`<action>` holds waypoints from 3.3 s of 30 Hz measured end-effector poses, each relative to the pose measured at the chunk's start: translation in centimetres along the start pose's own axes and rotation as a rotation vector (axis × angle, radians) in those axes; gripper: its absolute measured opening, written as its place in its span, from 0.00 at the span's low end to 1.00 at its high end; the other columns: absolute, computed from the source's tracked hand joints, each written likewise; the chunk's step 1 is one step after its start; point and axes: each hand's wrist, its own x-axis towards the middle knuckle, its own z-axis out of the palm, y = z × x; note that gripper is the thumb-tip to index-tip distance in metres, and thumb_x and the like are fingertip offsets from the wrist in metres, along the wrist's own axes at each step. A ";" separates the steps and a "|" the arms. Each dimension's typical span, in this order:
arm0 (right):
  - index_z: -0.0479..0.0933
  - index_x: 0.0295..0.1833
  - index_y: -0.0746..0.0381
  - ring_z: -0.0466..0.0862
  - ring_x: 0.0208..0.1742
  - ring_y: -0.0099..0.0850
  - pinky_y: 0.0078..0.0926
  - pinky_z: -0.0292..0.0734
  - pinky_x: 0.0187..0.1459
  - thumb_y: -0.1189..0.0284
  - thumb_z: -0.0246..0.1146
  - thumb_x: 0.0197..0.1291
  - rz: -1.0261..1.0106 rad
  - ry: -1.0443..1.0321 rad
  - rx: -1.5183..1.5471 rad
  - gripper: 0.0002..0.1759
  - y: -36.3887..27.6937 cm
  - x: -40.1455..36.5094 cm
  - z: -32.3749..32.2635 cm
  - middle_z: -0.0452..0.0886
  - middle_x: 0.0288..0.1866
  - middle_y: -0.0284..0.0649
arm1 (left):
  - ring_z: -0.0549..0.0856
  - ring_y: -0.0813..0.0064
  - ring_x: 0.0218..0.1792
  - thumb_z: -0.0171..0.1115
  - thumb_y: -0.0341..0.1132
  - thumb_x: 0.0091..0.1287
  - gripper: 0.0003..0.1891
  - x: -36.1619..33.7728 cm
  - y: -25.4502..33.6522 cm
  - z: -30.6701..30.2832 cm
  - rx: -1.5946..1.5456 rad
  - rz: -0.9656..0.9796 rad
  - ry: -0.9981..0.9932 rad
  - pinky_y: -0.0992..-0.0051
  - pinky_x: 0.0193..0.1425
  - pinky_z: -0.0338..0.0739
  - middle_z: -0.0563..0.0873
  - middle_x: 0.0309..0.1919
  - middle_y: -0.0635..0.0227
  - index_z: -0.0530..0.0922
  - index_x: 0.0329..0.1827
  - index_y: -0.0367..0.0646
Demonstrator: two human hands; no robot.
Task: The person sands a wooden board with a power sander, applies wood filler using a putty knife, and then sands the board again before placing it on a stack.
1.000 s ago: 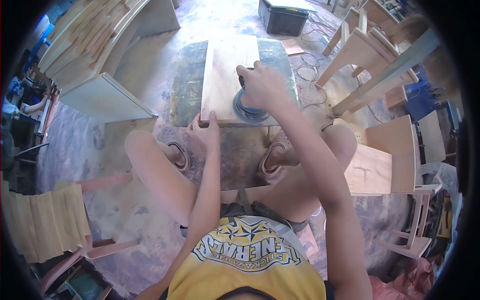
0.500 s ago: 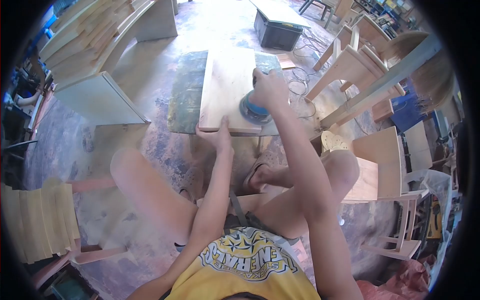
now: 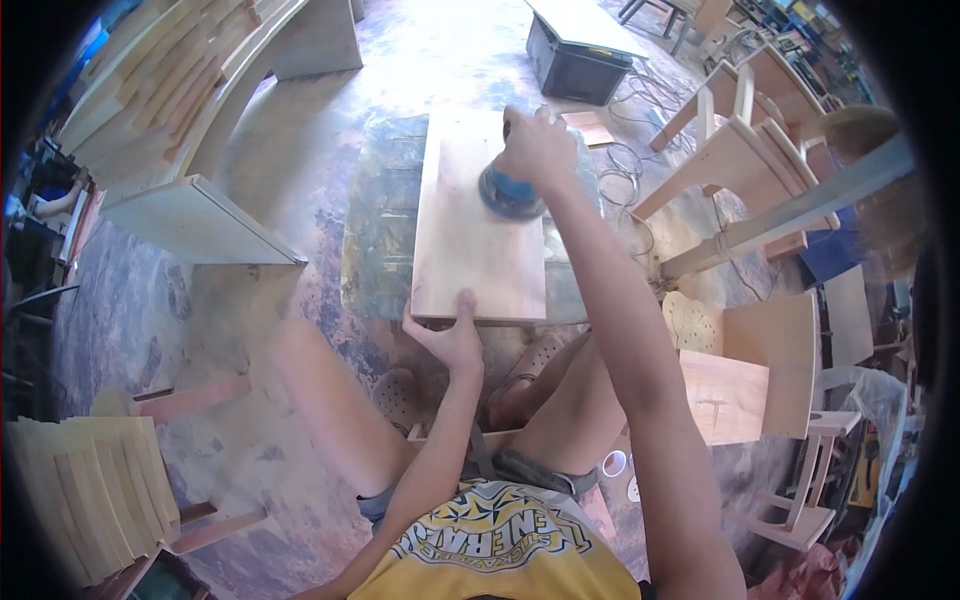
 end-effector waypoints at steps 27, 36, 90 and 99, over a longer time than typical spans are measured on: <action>0.82 0.51 0.57 0.87 0.52 0.48 0.45 0.84 0.50 0.67 0.67 0.47 -0.223 0.161 -0.041 0.22 -1.8 10.3 2.2 0.88 0.43 0.50 | 0.65 0.59 0.70 0.74 0.35 0.64 0.48 1.1 -4.8 -0.7 -0.003 0.296 -0.080 0.56 0.75 0.64 0.59 0.69 0.49 0.45 0.76 0.41; 0.80 0.59 0.50 0.86 0.50 0.57 0.47 0.86 0.46 0.68 0.69 0.47 -0.252 0.002 -0.019 0.27 0.5 -7.7 -1.1 0.80 0.53 0.54 | 0.67 0.63 0.71 0.73 0.30 0.66 0.42 0.9 -2.1 -0.9 -0.115 0.039 -0.165 0.56 0.72 0.71 0.62 0.72 0.58 0.51 0.75 0.49; 0.78 0.57 0.49 0.85 0.58 0.47 0.48 0.81 0.56 0.52 0.68 0.49 -0.237 0.044 -0.212 0.28 -11.8 12.4 3.9 0.85 0.52 0.51 | 0.85 0.73 0.55 0.71 0.23 0.63 0.24 -0.6 3.7 -14.1 -0.417 -0.568 -0.140 0.72 0.62 0.80 0.85 0.54 0.63 0.77 0.63 0.33; 0.80 0.54 0.49 0.86 0.50 0.53 0.49 0.84 0.46 0.60 0.67 0.47 -0.508 0.074 -0.067 0.24 -19.9 2.3 3.8 0.83 0.49 0.52 | 0.81 0.72 0.63 0.57 0.43 0.78 0.22 0.1 -0.4 -16.2 -0.512 -0.440 -0.273 0.72 0.67 0.75 0.81 0.62 0.67 0.74 0.69 0.38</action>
